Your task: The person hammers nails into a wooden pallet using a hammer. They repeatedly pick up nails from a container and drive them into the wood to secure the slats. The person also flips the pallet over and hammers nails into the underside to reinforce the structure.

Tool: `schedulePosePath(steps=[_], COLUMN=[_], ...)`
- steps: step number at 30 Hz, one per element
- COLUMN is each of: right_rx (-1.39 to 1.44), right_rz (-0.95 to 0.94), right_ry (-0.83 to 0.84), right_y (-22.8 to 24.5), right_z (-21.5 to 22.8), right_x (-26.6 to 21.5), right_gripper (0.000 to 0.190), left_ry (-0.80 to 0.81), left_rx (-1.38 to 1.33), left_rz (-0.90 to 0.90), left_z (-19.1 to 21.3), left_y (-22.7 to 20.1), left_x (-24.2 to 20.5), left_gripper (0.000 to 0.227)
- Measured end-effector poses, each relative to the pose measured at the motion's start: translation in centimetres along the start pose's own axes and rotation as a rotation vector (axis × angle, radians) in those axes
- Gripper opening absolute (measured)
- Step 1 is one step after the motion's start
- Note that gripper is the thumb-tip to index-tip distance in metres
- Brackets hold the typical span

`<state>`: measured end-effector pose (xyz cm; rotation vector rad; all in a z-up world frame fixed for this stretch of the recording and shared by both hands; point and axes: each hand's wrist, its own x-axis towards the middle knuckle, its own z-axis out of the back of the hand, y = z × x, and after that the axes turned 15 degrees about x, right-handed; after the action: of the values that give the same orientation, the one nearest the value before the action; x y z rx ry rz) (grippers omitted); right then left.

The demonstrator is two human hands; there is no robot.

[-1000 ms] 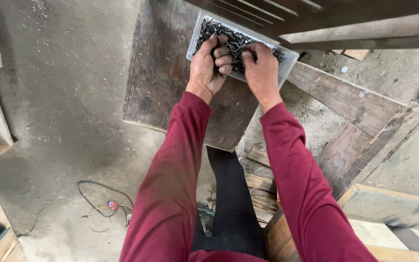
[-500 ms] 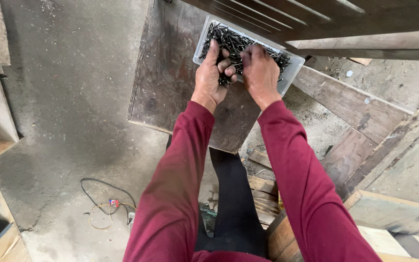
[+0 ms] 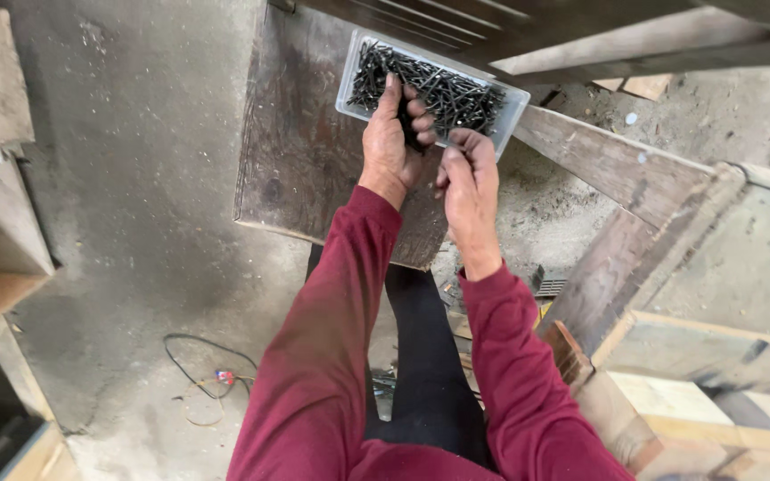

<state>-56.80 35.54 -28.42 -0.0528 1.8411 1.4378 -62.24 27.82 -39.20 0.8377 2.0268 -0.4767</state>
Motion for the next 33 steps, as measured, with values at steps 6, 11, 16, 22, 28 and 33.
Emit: schedulePosePath(steps=[6, 11, 16, 22, 28, 33], right_rx=[-0.032, -0.627, -0.675, -0.720, -0.945, -0.605], right_rz=[-0.147, 0.589, 0.794, 0.976, 1.037, 0.809], right_ry=[0.040, 1.110, 1.247, 1.247, 0.890, -0.232], right_y=[13.2, 23.2, 23.1, 26.4, 27.8, 22.6], right_z=[-2.4, -6.5, -4.6, -9.1, -6.5, -1.7], right_x=[-11.1, -22.4, -23.0, -27.8, -31.8, -40.0], right_gripper=[0.015, 0.028, 0.029, 0.031, 0.033, 0.024], left_ry=[0.284, 0.351, 0.472, 0.610, 0.673, 0.922], left_rx=[0.104, 0.144, 0.244, 0.316, 0.596, 0.938], left_rz=[0.075, 0.295, 0.505, 0.672, 0.650, 0.555], left_z=[-3.4, -3.6, -3.5, -1.8, -5.1, -8.5], left_y=[1.1, 3.7, 6.1, 4.5, 1.0, 1.0], left_x=[-7.3, -11.5, -15.9, -21.5, -28.8, -36.0], left_gripper=[0.036, 0.031, 0.021, 0.021, 0.026, 0.022])
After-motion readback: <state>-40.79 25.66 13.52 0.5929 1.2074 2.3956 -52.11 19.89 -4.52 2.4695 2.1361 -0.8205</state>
